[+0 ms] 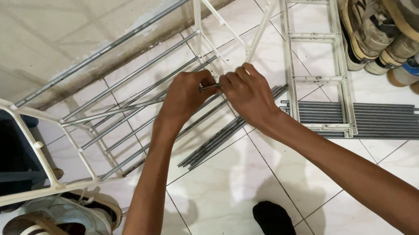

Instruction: The person assembles a white plastic shoe rack by inserting metal rods into the side frames. They repeatedly pick up rods from the floor and slide them into the rack slots, working from the bottom upward.

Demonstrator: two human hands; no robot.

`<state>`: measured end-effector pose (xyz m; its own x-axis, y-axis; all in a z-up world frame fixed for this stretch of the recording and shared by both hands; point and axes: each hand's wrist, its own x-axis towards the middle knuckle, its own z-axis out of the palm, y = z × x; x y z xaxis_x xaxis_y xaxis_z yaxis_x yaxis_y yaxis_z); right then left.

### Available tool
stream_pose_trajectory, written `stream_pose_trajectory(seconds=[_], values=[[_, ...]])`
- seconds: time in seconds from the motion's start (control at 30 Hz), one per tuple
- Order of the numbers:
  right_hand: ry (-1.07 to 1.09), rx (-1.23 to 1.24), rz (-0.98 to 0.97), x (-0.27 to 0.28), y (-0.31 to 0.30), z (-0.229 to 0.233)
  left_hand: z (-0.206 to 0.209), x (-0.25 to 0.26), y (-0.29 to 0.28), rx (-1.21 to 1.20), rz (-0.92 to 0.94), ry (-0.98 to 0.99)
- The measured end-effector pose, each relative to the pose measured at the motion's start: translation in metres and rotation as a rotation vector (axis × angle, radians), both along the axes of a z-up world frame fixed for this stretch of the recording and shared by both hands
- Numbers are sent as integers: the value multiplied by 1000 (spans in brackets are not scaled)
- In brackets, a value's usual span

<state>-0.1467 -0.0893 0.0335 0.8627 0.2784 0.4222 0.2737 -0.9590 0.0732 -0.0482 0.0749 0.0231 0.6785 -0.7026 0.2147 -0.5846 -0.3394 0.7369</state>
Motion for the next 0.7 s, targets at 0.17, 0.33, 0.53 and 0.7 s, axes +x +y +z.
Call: stream_pose_trajectory(seconds=[0.17,0.33,0.53,0.7], values=[[214,66,48,-3,-8,-22,-13,-2,9,96,24,-51],[517,168,-57,2,-1,-46,-52,-16,36,137,63,-321],[449,192,-5,13,6,-67,-77,-24,53,228,167,-396],[476,133,-15,19,16,-73,-85,-22,53,347,252,-470]])
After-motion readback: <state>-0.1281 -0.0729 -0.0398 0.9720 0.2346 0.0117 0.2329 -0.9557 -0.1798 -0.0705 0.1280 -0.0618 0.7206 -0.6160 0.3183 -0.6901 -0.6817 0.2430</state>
